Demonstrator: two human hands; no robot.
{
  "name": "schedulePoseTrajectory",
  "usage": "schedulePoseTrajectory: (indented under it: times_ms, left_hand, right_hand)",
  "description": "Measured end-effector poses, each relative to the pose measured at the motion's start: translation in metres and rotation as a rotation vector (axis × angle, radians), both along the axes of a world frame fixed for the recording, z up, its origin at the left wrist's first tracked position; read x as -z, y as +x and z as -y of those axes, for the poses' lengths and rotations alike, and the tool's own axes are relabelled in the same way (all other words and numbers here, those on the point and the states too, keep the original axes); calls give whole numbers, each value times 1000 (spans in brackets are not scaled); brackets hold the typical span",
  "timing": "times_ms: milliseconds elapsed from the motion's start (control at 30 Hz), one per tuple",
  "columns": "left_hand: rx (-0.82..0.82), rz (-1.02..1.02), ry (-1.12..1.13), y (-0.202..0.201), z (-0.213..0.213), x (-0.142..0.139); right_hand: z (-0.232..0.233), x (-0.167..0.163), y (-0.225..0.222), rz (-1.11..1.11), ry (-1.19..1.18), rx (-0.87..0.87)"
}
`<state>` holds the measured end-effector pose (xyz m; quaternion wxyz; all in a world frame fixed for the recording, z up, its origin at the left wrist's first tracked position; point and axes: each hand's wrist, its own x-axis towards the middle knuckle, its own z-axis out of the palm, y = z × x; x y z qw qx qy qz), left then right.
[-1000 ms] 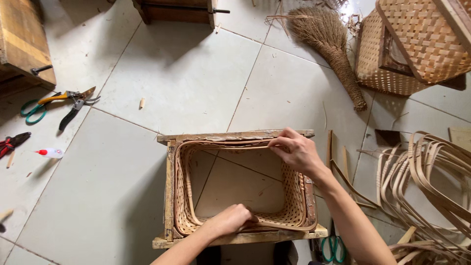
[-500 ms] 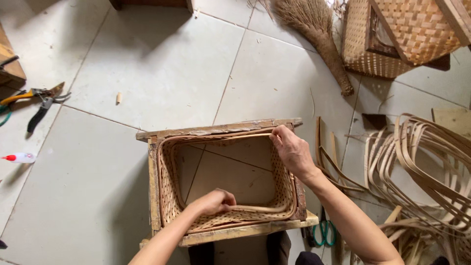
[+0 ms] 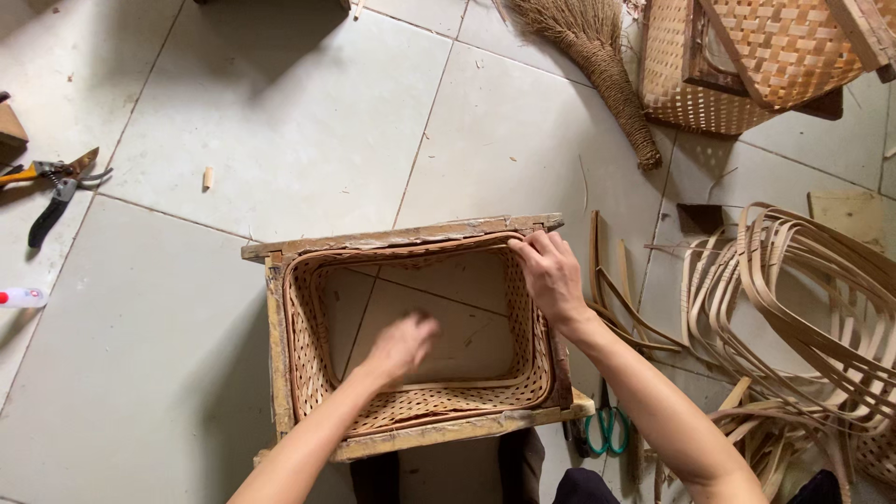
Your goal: The person sits on the floor with a woven bamboo basket held in a wooden frame. They bend a thin bamboo strip around the basket rim, press it into place, trim the strip with scissors, and tuck and secure the ends along the rim.
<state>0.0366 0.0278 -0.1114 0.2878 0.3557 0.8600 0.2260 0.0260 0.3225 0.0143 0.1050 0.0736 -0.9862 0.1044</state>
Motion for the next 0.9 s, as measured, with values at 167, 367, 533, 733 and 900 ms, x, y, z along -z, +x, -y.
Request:
schedulePoseTrajectory:
  times_ms: [167,367,533,733,900]
  left_hand:
    - [-216,-803,153,-50,14,-47]
    - [-273,-523,60,-60,2,-56]
    - [-245,-507,-5,-66,-7,-43]
    - [-162,-378,-101,-76,-7,-40]
    - [-57,-362,-171,-85,-14,-39]
  right_hand:
    - [3,10,19,21,198,-23]
    - [31,-7,44,600,946,-209]
    - [48,0,35,706,1112,-232]
    - [62,11,27,743,1203,-273]
    - [68,20,13,1017,1211,-397]
